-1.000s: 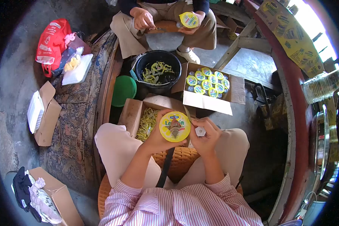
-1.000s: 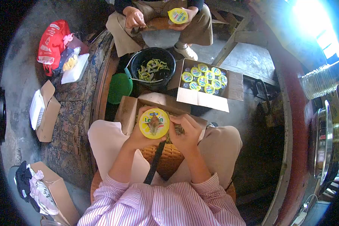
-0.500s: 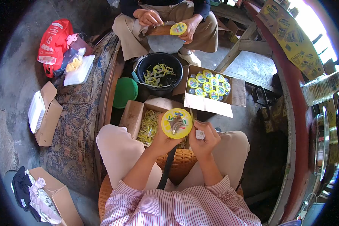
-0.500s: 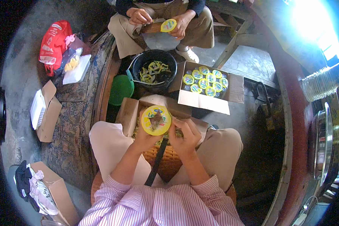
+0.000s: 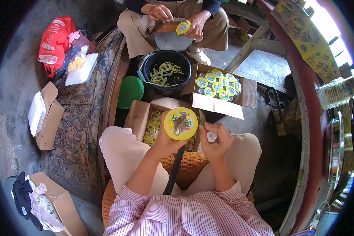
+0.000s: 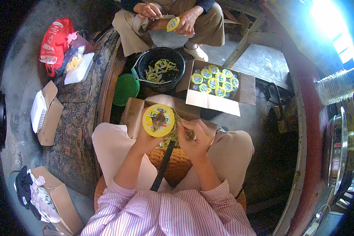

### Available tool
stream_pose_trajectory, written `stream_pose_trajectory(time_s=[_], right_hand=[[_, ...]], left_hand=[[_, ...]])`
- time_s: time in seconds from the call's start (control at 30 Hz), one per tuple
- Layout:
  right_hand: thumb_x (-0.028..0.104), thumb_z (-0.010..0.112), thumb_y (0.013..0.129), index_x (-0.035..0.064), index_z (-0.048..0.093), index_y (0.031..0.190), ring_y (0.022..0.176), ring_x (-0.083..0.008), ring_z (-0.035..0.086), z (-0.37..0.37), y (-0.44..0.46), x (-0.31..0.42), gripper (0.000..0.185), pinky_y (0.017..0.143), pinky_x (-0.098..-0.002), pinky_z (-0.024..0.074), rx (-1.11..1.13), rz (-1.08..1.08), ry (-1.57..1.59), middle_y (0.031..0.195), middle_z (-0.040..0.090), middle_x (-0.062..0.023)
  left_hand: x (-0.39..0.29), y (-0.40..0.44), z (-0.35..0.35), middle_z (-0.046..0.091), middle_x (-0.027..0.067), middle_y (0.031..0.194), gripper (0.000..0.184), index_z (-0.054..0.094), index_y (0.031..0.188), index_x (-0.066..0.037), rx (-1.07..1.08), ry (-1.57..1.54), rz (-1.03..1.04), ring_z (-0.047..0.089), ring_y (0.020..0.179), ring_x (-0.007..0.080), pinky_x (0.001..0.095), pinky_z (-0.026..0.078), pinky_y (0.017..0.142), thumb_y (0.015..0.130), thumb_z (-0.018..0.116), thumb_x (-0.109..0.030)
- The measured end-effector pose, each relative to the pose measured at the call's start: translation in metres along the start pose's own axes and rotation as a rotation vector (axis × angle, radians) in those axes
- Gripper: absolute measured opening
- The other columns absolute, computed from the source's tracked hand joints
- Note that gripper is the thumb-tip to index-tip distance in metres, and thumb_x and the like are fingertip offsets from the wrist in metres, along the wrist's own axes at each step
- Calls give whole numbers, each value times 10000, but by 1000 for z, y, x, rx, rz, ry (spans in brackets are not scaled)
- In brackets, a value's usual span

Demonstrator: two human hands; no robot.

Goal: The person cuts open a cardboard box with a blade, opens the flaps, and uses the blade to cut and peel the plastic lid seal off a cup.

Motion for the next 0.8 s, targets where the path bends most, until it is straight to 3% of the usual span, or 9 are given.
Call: stream_pose_trajectory(time_s=[0.57,0.8], right_hand=[[-74,646,636,2,602,747,553,-194,570,7,3,-2,141,502,-256,438,65,-4,27,651,583,-111],[-70,650,640,-2,594,742,560,-195,578,7,-1,-2,135,504,-250,442,37,-8,16,658,587,-114]], left_hand=[[-1,-3,7,449,97,1113,721,297,1204,-29,97,96,49,476,1046,184,297,395,893,612,709,-26],[2,1,2,463,93,1099,706,318,1175,-38,-11,78,-48,481,1034,168,291,407,879,605,735,-20]])
Point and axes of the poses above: each hand's wrist, its own y-axis towards the middle knuckle, its own z-axis out of the palm, x = y × z, the point moved 10 cm from there along y, towards the middle knuckle
